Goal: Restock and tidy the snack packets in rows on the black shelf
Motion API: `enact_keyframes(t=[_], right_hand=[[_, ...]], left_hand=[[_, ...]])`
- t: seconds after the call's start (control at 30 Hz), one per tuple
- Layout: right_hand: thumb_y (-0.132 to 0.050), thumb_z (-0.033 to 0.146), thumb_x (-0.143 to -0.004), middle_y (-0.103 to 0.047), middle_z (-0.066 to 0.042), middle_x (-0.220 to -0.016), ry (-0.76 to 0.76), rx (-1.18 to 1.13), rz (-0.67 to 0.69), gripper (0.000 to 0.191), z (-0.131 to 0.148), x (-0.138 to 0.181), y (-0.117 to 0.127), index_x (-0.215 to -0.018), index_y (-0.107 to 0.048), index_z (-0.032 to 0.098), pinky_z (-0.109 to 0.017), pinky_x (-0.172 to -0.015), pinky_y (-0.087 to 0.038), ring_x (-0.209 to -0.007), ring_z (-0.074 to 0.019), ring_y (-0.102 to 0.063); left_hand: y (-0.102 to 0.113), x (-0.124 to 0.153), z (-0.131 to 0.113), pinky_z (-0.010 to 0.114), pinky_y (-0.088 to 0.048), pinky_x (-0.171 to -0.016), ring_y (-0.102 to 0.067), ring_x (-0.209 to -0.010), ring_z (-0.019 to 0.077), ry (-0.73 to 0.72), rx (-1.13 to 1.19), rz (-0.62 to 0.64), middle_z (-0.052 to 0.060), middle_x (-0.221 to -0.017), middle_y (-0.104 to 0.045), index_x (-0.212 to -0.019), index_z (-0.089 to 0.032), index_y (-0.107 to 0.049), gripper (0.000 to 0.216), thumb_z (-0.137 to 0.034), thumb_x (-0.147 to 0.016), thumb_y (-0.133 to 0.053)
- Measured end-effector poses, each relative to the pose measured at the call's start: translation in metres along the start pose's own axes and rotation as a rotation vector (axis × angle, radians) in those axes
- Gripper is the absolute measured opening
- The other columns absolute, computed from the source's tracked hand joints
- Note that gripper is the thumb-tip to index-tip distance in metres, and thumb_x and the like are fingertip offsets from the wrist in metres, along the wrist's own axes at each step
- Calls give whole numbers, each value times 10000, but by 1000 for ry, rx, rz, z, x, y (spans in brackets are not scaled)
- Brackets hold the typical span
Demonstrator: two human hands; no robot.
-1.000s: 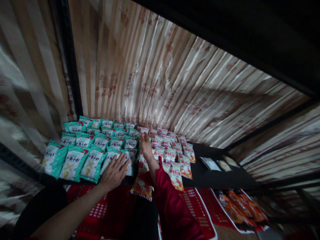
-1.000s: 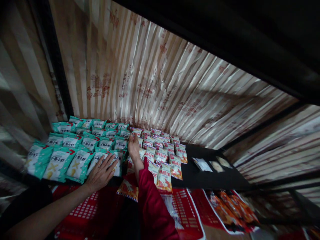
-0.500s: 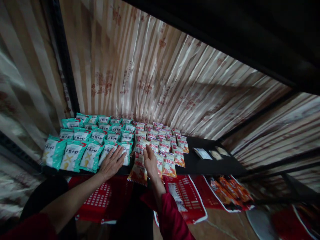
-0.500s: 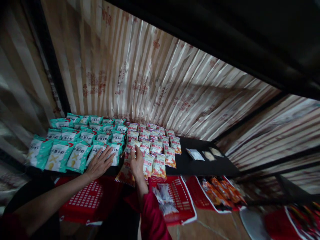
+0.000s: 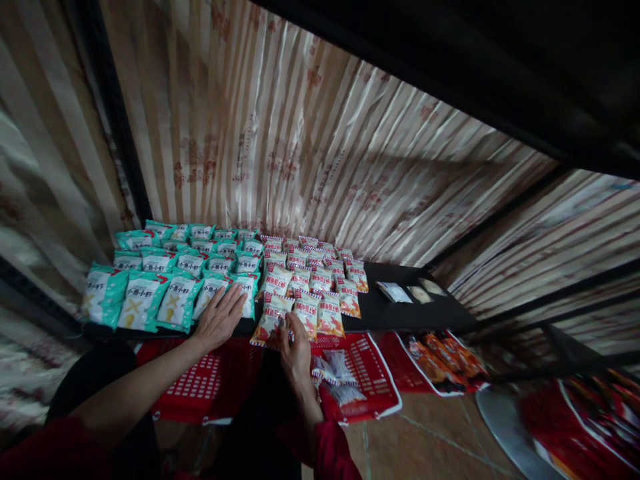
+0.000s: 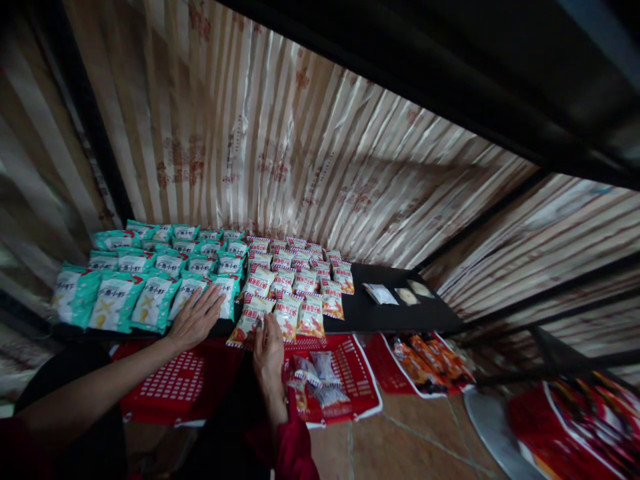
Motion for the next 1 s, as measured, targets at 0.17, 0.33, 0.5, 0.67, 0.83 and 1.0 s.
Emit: enact_keyframes(t=[0.17,0.33,0.5,0.67,0.83,1.0], right_hand=[[-399,368,-909,-562,-181,-1304,67,71,32,436,-1,12,-9,-1237,-577,141,-477,-1030,-426,-1240,-264,-506],[-409,363,-904,-504,-186,-1357,63,97,32,455,0,12,-15,-1268,-555,132,-469,-1047,-413,-1270,-267,-473],[-426,358,-902,-477,-205,-1377,74,102,41,462,-4,12,-21,-1274,-548,111,-468,-1046,-414,-1286,-275,-457],[-427,349,-904,-455,-215,-1392,70,120,60,456,-6,12,-23,-1258,-563,94,-473,-1060,-397,-1308,-284,-430],[-428,341,-904,-432,-207,-1413,65,125,55,450,-6,12,-24,-1262,-563,102,-478,-1065,-392,-1328,-287,-405],[-435,334,-903,-421,-199,-1421,68,136,59,434,-6,12,-25,-1245,-573,106,-464,-1074,-386,-1330,-280,-404]], left_hand=[[5,6,-14,441,-153,-1175,-258,-1409,234,5,17,21,117,-1472,-386,-1369,-156,-464,459,-288,-932,-413],[1,13,-25,441,-163,-1169,-271,-1405,235,-3,25,55,111,-1478,-381,-1350,-158,-485,453,-283,-923,-400],[-6,15,-27,436,-179,-1167,-256,-1411,229,29,38,64,108,-1484,-374,-1354,-151,-477,466,-277,-910,-420],[-4,15,-27,435,-188,-1162,-246,-1414,245,30,46,70,117,-1490,-362,-1354,-145,-478,479,-262,-890,-448],[-4,16,-28,442,-199,-1156,-235,-1418,247,11,55,66,120,-1508,-328,-1383,-164,-444,502,-269,-893,-451],[-4,16,-29,453,-209,-1155,-235,-1417,261,5,62,80,133,-1510,-319,-1372,-151,-455,499,-272,-888,-465]])
Point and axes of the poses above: each hand's wrist, its own x-axis away from the middle knuckle, its own y-axis out of the back of the hand, z = x × y, the point moved 2 cm from there along -x, towards the middle knuckle
